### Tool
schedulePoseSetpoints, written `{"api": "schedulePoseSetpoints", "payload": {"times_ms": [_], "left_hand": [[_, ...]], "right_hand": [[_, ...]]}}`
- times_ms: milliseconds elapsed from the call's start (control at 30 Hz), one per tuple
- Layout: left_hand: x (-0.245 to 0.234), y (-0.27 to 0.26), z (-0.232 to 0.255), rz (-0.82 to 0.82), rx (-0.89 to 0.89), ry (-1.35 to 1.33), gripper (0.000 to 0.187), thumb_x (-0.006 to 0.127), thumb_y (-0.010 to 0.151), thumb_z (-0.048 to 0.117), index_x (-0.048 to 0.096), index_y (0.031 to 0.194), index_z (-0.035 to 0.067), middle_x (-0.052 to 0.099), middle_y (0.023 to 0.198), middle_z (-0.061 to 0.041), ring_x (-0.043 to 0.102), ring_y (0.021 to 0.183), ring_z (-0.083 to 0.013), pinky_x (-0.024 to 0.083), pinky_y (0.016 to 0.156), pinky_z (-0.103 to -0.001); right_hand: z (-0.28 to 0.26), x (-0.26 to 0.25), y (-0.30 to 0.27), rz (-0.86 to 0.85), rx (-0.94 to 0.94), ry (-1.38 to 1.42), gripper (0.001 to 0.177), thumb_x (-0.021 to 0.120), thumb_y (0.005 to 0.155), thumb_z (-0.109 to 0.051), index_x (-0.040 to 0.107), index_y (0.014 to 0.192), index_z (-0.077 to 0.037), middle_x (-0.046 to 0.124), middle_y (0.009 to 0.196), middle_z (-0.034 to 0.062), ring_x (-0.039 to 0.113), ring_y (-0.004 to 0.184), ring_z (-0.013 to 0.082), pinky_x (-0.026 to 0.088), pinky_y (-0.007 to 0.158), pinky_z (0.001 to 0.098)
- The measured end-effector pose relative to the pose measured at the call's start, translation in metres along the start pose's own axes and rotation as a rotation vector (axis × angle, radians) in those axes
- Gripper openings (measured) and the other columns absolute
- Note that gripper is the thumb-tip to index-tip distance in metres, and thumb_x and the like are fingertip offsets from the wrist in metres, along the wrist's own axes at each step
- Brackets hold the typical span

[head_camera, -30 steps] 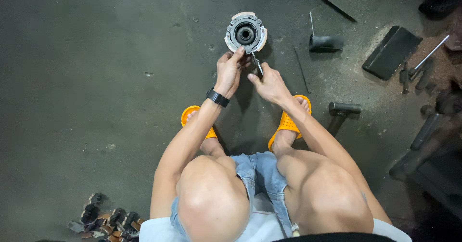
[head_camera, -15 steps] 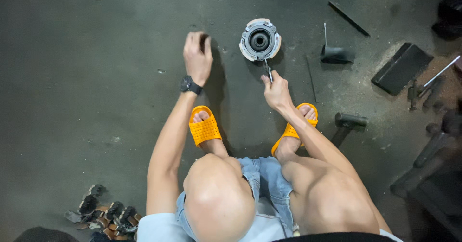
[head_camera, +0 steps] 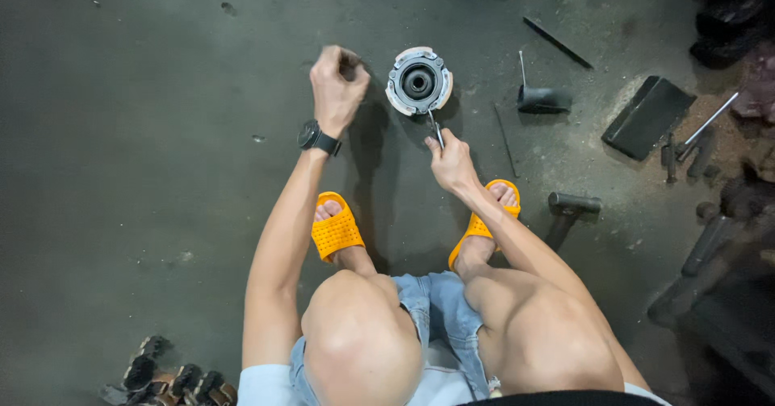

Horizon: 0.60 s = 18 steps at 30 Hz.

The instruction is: The person, sitting on the floor, uses pliers to remove a circlip and other internal components from a motorcycle clutch assembly, handling small metal pieces and a spring.

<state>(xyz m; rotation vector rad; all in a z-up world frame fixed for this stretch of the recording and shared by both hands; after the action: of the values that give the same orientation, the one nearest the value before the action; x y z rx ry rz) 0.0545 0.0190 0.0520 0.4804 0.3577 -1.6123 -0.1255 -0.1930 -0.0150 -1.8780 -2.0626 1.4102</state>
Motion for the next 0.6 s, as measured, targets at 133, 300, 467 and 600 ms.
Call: {"api": "schedulePoseSetpoints", "payload": {"times_ms": [133, 300, 467, 600], "left_hand": [[0.021, -0.016, 0.029, -0.140, -0.147, -0.246, 0.010, 0.063, 0.076, 0.003, 0.056, 0.076, 0.011, 0.056, 0.066, 0.002, 0.047, 0.060, -0.0077, 0.043, 0.057, -0.024], [0.072, -0.027, 0.037, -0.394, 0.014, -0.236, 0.006, 0.073, 0.085, 0.010, 0.076, 0.087, 0.015, 0.063, 0.070, -0.005, 0.067, 0.067, -0.0222, 0.053, 0.062, -0.029], [0.081, -0.024, 0.055, -0.572, 0.052, 0.063, 0.004, 0.074, 0.082, 0.020, 0.075, 0.084, 0.018, 0.064, 0.083, -0.006, 0.063, 0.081, -0.0285, 0.048, 0.071, -0.041], [0.086, -0.023, 0.045, -0.585, 0.015, 0.135, 0.012, 0.078, 0.077, 0.029, 0.072, 0.077, 0.019, 0.058, 0.078, -0.001, 0.058, 0.080, -0.0245, 0.043, 0.070, -0.042]], "right_hand": [[-0.003, -0.001, 0.000, -0.005, -0.003, 0.000, 0.032, 0.052, 0.100, -0.023, 0.038, 0.077, -0.006, 0.053, 0.064, 0.0146, 0.044, 0.060, 0.0408, 0.033, 0.061, 0.0459], [-0.005, -0.003, 0.000, -0.012, -0.031, 0.103, 0.025, 0.049, 0.101, -0.017, 0.056, 0.083, -0.002, 0.049, 0.055, 0.0090, 0.048, 0.048, 0.0181, 0.036, 0.042, 0.0321], [-0.003, -0.003, 0.001, -0.015, -0.016, 0.115, 0.023, 0.050, 0.100, -0.017, 0.056, 0.084, -0.001, 0.051, 0.057, 0.0130, 0.050, 0.049, 0.0223, 0.037, 0.043, 0.0351], [-0.009, -0.005, -0.002, -0.014, -0.023, 0.116, 0.023, 0.047, 0.101, -0.014, 0.057, 0.085, -0.002, 0.051, 0.058, 0.0069, 0.049, 0.050, 0.0150, 0.037, 0.042, 0.0288]]}}
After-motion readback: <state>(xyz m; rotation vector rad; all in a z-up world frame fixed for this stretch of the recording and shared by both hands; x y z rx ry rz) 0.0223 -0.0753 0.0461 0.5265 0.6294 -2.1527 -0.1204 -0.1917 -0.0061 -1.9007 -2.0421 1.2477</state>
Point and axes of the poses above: each hand's wrist, its own y-axis towards the middle knuckle, its own x-axis out of the palm, z = x × y, the point moved 10 cm from there along y, towards the middle knuckle
